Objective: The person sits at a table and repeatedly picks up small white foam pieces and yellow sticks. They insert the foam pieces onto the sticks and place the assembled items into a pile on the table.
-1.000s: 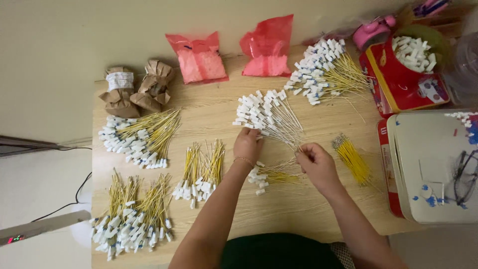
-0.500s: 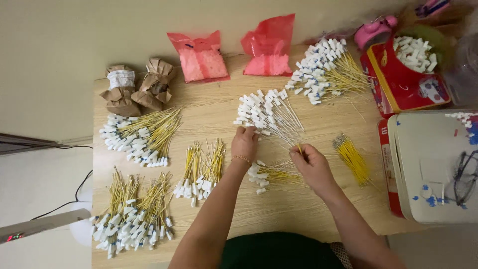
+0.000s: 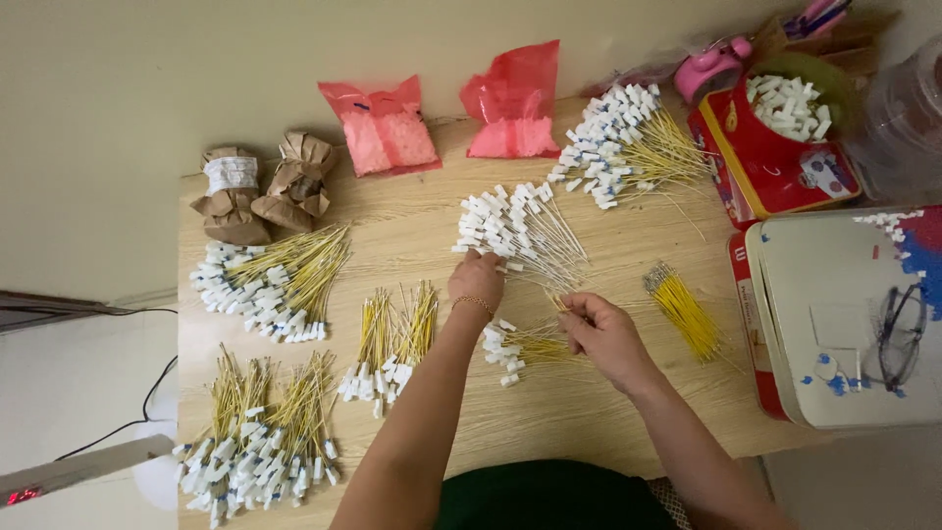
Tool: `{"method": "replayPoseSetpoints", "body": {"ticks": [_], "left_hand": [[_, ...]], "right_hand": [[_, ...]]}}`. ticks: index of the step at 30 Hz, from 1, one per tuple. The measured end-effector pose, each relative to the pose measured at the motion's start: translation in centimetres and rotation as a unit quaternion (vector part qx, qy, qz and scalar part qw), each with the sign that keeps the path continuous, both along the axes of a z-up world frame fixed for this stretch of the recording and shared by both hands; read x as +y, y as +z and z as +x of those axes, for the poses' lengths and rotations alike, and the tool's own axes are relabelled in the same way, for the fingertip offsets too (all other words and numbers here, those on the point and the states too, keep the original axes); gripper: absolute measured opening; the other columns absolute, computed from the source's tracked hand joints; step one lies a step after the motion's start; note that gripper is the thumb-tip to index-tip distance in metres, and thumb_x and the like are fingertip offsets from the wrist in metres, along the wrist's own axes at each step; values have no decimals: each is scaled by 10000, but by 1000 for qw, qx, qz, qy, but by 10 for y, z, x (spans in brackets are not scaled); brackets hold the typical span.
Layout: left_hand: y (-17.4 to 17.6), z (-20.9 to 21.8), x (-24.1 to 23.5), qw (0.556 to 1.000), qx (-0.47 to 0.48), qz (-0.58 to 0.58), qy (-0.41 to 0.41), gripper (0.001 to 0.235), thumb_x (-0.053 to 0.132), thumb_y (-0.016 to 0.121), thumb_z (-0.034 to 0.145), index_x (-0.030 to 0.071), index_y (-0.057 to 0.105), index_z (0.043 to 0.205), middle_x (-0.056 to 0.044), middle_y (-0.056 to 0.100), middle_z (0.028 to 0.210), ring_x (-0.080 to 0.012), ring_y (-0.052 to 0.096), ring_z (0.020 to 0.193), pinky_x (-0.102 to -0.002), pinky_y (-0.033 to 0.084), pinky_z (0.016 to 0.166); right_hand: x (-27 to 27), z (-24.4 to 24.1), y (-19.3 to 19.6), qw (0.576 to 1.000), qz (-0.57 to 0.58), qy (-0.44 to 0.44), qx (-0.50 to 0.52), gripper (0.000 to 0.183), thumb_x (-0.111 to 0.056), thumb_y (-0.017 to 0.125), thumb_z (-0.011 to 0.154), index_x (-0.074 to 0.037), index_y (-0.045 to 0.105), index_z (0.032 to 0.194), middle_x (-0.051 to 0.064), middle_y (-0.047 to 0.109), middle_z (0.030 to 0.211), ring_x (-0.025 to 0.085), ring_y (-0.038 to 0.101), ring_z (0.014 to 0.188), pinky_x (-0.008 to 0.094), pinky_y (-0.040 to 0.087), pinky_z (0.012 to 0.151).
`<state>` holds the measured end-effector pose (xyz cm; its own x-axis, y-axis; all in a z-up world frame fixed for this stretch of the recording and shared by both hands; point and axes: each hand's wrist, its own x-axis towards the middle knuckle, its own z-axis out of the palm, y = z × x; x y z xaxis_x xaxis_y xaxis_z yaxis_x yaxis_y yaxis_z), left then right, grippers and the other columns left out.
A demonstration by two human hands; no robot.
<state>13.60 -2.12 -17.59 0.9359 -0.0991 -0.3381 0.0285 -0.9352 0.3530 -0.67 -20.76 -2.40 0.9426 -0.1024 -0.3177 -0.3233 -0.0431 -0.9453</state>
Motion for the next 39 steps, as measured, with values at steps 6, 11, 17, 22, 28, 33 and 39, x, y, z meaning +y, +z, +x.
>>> {"method": "replayPoseSetpoints", "body": {"ticks": [6,11,17,22,28,33,39], "left_hand": [[-2,6,2,993,-47,96,-44,218,408,631,884,316,708,1066,12,683,1164,-257,638,1156,-416,505,930],[15,-8,10,989,-98,83,-73,212,416,661,864,291,670,1035,32,731,1091,-228,647,1122,-416,481,951],[69,-46,27,970,-152,-190,-2,225,272,794,831,228,716,1037,-39,733,912,-255,737,883,-379,585,779],[137,-100,26,906,-20,-398,141,272,182,830,834,197,794,1102,-86,757,1014,-247,750,1001,-347,604,886],[149,-131,22,727,73,-655,193,275,14,686,943,45,676,1216,-72,725,994,-164,730,883,-264,627,800],[163,-144,15,649,96,-722,220,241,-3,680,936,2,677,1177,-138,749,1037,-209,761,899,-312,645,821],[163,-147,13,616,113,-745,229,202,28,636,979,-7,673,1175,-134,740,1008,-232,770,892,-324,650,823]], "right_hand": [[3,1,-1,999,15,-37,19,92,-43,684,907,-7,688,992,78,585,678,117,562,490,215,420,426],[7,1,13,998,15,-54,24,113,-96,702,927,2,701,983,29,504,670,73,515,504,198,409,413],[4,2,15,999,-3,-38,-2,132,-43,744,872,-5,763,997,30,602,734,87,518,655,217,409,550],[17,-2,44,1000,-2,-20,-14,141,-38,756,882,14,772,1012,45,668,752,102,536,691,226,439,619],[27,-8,69,995,-81,41,-38,125,-80,761,863,-46,794,980,4,624,670,77,507,617,203,397,561],[28,-14,78,986,-146,60,-55,104,-150,761,891,-92,803,966,62,691,683,115,567,630,260,479,567],[25,-20,91,980,-168,61,-88,150,-175,704,948,-51,782,979,144,689,688,177,591,644,335,513,594]]}}
